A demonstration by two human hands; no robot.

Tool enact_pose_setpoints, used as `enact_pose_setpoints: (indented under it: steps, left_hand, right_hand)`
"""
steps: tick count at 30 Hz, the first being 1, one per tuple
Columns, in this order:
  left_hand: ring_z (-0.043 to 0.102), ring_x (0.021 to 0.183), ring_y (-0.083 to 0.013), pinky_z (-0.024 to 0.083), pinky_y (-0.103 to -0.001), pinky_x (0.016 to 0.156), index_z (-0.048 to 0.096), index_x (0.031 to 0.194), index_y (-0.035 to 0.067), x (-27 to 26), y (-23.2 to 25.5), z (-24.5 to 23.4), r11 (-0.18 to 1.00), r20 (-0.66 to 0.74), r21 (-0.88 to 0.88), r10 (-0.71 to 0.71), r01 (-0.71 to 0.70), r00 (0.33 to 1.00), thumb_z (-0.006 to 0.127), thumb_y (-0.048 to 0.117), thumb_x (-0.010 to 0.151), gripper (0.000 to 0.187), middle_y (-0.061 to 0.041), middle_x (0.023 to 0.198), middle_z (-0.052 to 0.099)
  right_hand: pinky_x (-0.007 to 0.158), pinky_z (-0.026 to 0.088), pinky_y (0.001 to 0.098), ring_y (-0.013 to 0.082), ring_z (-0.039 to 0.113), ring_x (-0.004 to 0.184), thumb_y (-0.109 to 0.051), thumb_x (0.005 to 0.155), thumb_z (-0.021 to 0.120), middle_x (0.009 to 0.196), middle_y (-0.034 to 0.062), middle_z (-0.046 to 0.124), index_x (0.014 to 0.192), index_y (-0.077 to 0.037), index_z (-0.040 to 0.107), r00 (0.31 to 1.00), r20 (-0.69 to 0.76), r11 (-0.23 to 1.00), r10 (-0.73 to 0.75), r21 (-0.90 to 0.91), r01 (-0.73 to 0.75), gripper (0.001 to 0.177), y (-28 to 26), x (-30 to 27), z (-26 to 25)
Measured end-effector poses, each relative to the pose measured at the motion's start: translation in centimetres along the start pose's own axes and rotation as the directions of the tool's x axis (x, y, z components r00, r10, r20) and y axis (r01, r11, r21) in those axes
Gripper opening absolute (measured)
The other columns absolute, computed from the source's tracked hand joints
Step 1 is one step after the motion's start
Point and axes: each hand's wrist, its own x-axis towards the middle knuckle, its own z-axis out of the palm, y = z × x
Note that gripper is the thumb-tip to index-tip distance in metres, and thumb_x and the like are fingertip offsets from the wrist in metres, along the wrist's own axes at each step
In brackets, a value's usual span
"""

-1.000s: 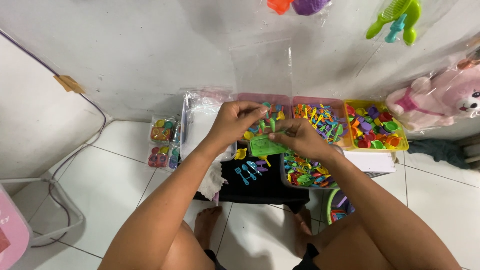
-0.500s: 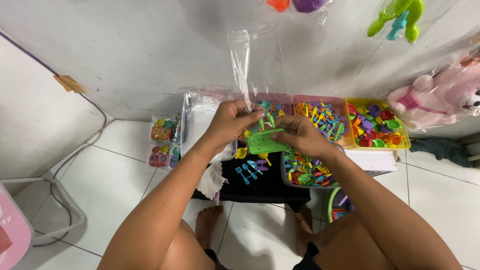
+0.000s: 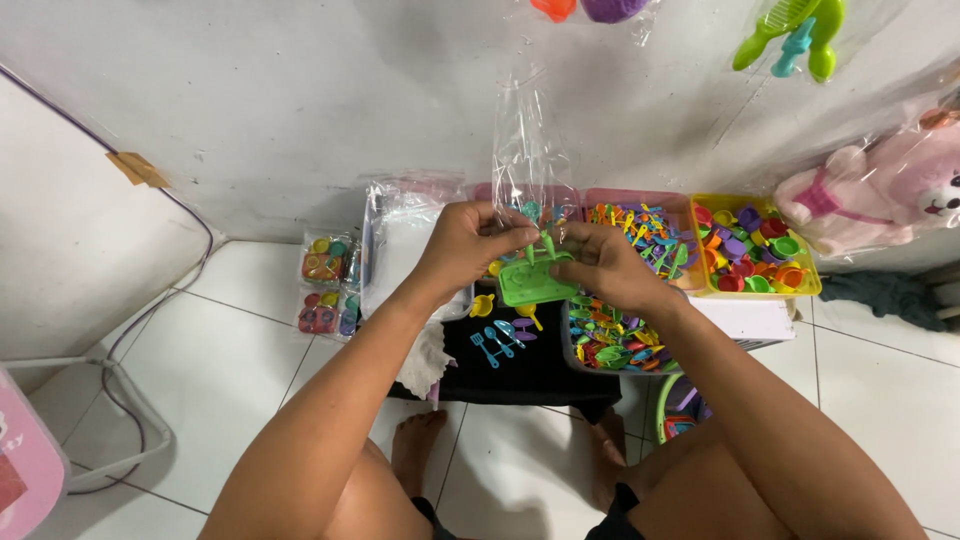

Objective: Packaging small plastic toy components into clear plastic bags from various bins.

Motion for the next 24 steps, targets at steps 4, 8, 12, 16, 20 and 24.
enact_pose_setpoints:
  steps: [4,8,12,16,20,24]
  left_hand:
    - [0.068,0.073,-0.0074,0.060,-0.025,0.067,0.079,0.099,0.002,0.1,0.0,0.1,0.999,-0.004,0.052,0.016,-0.016,1.000,0.083,0.014,0.083,0.020,-0.006,0.080,0.075]
    - [0.066,0.069,-0.0061,0.057,-0.023,0.066,0.080,0.098,0.006,0.6,-0.8,0.0,0.992,-0.032,0.111,0.059,-0.055,0.998,0.084,0.015,0.082,0.019,-0.003,0.074,0.073]
    - [0.063,0.066,-0.0048,0.054,-0.022,0.063,0.080,0.096,0.007,0.6,-0.9,-0.2,0.989,-0.071,0.131,0.081,-0.072,0.994,0.086,0.020,0.082,0.020,-0.003,0.072,0.073]
    - [0.062,0.063,-0.0025,0.052,-0.017,0.061,0.080,0.097,0.010,0.1,0.2,0.3,0.992,-0.075,0.116,0.063,-0.054,0.995,0.084,0.019,0.084,0.017,-0.002,0.068,0.072]
    - [0.064,0.065,-0.0041,0.052,-0.020,0.065,0.080,0.094,0.008,0.3,0.0,0.4,0.989,-0.059,0.115,0.104,-0.097,0.993,0.085,0.015,0.081,0.015,-0.002,0.072,0.074]
    - [0.065,0.064,-0.0043,0.053,-0.020,0.064,0.079,0.092,0.008,-0.1,0.4,0.3,0.987,-0.066,0.127,0.103,-0.094,0.992,0.082,0.014,0.083,0.011,-0.003,0.068,0.074]
  right_hand:
    - [0.066,0.057,0.0351,0.0229,0.071,0.069,0.009,0.088,0.065,0.099,0.0229,0.077,0.121,0.007,0.068,1.000,-0.007,1.000,0.006,0.010,-0.005,0.033,0.7,0.1,-0.3]
    - [0.064,0.055,0.0332,0.0213,0.069,0.069,0.011,0.086,0.060,0.104,0.0246,0.075,0.125,0.010,0.064,1.000,0.000,0.999,0.007,0.049,-0.007,0.039,0.1,0.1,-0.1]
    - [0.062,0.055,0.0340,0.0246,0.070,0.067,0.012,0.086,0.059,0.103,0.0284,0.074,0.125,0.012,0.063,1.000,-0.002,0.998,0.024,0.064,-0.024,0.040,-0.3,0.3,0.0]
    - [0.063,0.054,0.0330,0.0191,0.069,0.071,0.011,0.085,0.059,0.106,0.0238,0.075,0.127,0.011,0.063,0.999,-0.021,0.996,0.025,0.083,-0.023,0.042,0.5,0.2,-0.2]
    - [0.060,0.053,0.0325,0.0211,0.070,0.068,0.011,0.085,0.058,0.107,0.0271,0.074,0.128,0.014,0.061,1.000,-0.018,0.997,0.019,0.071,-0.017,0.043,0.3,0.2,-0.3]
    - [0.060,0.054,0.0316,0.0193,0.070,0.067,0.011,0.085,0.058,0.109,0.0269,0.075,0.128,0.012,0.063,1.000,-0.015,0.998,0.014,0.069,-0.013,0.043,0.5,0.4,-0.4]
